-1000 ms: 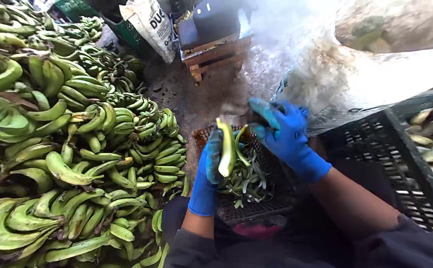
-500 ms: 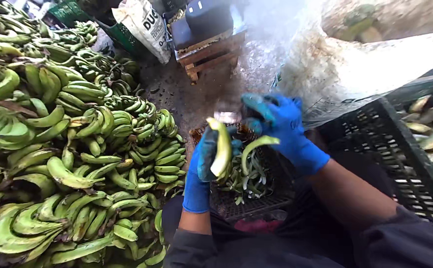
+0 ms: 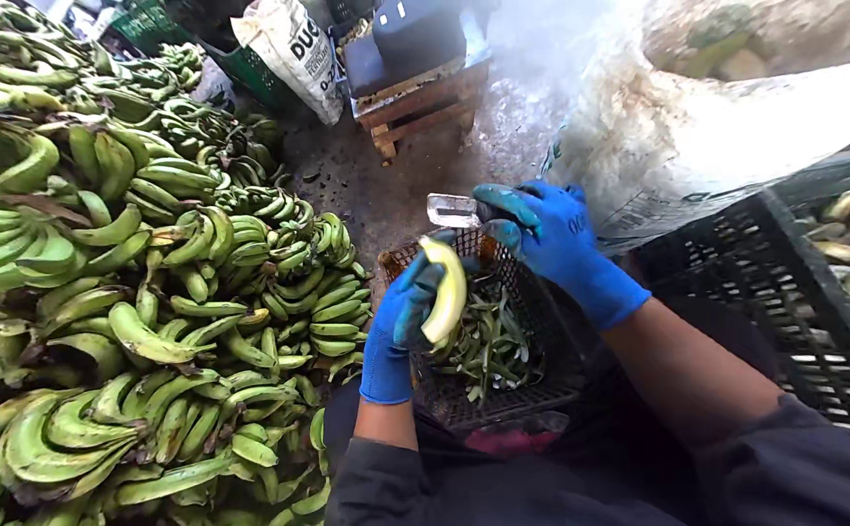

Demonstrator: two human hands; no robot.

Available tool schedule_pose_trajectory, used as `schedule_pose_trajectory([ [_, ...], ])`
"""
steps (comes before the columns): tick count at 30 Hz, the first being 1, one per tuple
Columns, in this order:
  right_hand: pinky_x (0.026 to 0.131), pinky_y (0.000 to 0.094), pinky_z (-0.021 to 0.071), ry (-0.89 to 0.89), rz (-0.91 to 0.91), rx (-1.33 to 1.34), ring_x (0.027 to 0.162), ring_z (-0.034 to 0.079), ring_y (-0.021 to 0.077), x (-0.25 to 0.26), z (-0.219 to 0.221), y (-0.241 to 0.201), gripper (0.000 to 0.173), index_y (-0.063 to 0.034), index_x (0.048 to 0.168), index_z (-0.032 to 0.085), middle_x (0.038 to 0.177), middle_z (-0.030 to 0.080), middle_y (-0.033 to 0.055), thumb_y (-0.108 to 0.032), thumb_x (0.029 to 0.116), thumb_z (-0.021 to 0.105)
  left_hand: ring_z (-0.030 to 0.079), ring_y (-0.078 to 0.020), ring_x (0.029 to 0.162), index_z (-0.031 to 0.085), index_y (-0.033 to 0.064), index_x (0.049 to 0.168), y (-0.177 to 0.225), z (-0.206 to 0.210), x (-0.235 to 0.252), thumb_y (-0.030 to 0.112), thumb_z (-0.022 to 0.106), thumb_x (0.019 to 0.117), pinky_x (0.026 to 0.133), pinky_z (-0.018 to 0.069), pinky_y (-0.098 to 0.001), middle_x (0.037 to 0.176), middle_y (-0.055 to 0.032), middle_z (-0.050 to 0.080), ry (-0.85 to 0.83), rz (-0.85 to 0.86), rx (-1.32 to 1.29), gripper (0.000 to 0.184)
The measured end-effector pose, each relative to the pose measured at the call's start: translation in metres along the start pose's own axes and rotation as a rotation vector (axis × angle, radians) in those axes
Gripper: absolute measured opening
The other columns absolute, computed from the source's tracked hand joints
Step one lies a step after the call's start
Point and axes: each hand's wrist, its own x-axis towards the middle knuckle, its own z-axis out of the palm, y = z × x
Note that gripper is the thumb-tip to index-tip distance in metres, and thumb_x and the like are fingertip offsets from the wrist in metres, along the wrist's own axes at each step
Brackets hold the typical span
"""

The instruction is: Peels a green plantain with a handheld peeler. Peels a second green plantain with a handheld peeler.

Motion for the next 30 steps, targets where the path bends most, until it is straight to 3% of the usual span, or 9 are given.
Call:
schedule_pose_trajectory([
  [3, 0.089, 0.0579, 0.0471, 0.22, -0.191, 0.019, 0.104, 0.067, 0.0355, -0.028, 0.011, -0.03, 0.051, -0.0207, 0.13, 0.07, 0.119, 0.07, 0.0181, -0.056, 0.0976, 0.054, 0.07, -0.0149, 0.094, 0.055, 0.0164, 0.131, 0.008, 0.014, 0.016, 0.038, 0.031, 0.1089, 0.078, 0.0605, -0.0314, 0.113, -0.0042, 0.07, 0.321, 0.226, -0.562, 0.039],
  [7, 0.095, 0.0501, 0.0438, 0.256, -0.311, 0.021, 0.106, 0.065, 0.0296, -0.036, 0.015, -0.044, 0.049, -0.0216, 0.122, 0.072, 0.119, 0.07, 0.0138, -0.059, 0.1001, 0.049, 0.069, -0.0092, 0.089, 0.061, 0.0173, 0.121, 0.011, 0.022, 0.015, 0.047, 0.032, 0.106, 0.074, 0.0593, -0.0262, 0.102, 0.0021, 0.068, 0.199, 0.355, -0.913, 0.044],
  [11, 0.088, 0.0555, 0.0489, 0.206, -0.239, 0.073, 0.104, 0.068, 0.0341, -0.028, 0.012, -0.034, 0.058, -0.0141, 0.121, 0.074, 0.118, 0.07, 0.0195, -0.061, 0.0985, 0.048, 0.069, -0.0115, 0.096, 0.047, 0.0169, 0.145, 0.008, 0.037, 0.004, 0.036, 0.032, 0.1062, 0.079, 0.0596, -0.0303, 0.114, -0.0029, 0.069, 0.355, 0.297, -0.348, 0.046],
  [15, 0.084, 0.0578, 0.0494, 0.19, -0.252, 0.06, 0.102, 0.069, 0.0369, -0.023, 0.01, -0.035, 0.051, -0.0148, 0.118, 0.074, 0.117, 0.071, 0.02, -0.055, 0.0983, 0.05, 0.064, -0.0063, 0.096, 0.05, -0.004, 0.135, -0.004, 0.044, -0.004, 0.015, 0.044, 0.0998, 0.087, 0.055, -0.0281, 0.109, -0.0054, 0.067, 0.588, 0.386, 0.193, 0.041],
  [21, 0.087, 0.0614, 0.0479, -0.108, -0.053, 0.124, 0.107, 0.068, 0.0331, 0.001, -0.006, -0.013, 0.065, -0.0262, 0.137, 0.066, 0.121, 0.071, 0.0119, -0.065, 0.1028, 0.027, 0.069, -0.0077, 0.088, 0.047, -0.0095, 0.143, -0.005, 0.029, -0.017, 0.045, 0.039, 0.1067, 0.082, 0.0593, -0.0302, 0.107, -0.0139, 0.071, 0.286, 0.535, 0.611, 0.066],
  [24, 0.087, 0.065, 0.0477, -0.076, 0.066, 0.053, 0.107, 0.068, 0.0395, -0.004, -0.004, -0.008, 0.054, -0.023, 0.137, 0.066, 0.12, 0.071, 0.017, -0.053, 0.1045, 0.035, 0.07, -0.0182, 0.069, 0.038, 0.005, 0.152, 0.001, 0.031, -0.014, 0.047, 0.036, 0.1054, 0.06, 0.0622, -0.0351, 0.101, -0.013, 0.073, 0.354, 0.419, 0.19, 0.063],
  [26, 0.085, 0.058, 0.0515, 0.092, -0.16, 0.049, 0.101, 0.069, 0.0358, -0.017, -0.005, -0.017, 0.053, -0.0169, 0.132, 0.069, 0.116, 0.071, 0.0184, -0.052, 0.1022, 0.043, 0.065, -0.011, 0.062, 0.05, 0.0209, 0.14, 0.009, 0.024, -0.007, 0.051, 0.034, 0.1058, 0.052, 0.0573, -0.0251, 0.104, -0.0045, 0.071, 0.334, 0.313, -0.326, 0.048],
  [28, 0.099, 0.0524, 0.0435, 0.145, -0.408, 0.05, 0.11, 0.065, 0.0287, -0.032, 0.0, -0.027, 0.049, -0.0253, 0.131, 0.069, 0.12, 0.07, 0.0136, -0.057, 0.1017, 0.045, 0.064, -0.0098, 0.061, 0.063, 0.0154, 0.127, 0.006, 0.007, -0.004, 0.059, 0.045, 0.1, 0.056, 0.0577, -0.0266, 0.088, 0.0014, 0.069, 0.096, 0.209, -0.861, 0.055],
  [30, 0.102, 0.0501, 0.0387, 0.169, -0.51, 0.056, 0.111, 0.063, 0.0268, -0.04, 0.006, -0.039, 0.042, -0.0267, 0.122, 0.072, 0.118, 0.07, 0.0104, -0.054, 0.1005, 0.049, 0.062, -0.0049, 0.057, 0.064, 0.0115, 0.123, 0.001, 0.007, -0.003, 0.056, 0.046, 0.0994, 0.054, 0.0559, -0.0203, 0.076, 0.0037, 0.064, 0.066, 0.193, -0.921, 0.053],
])
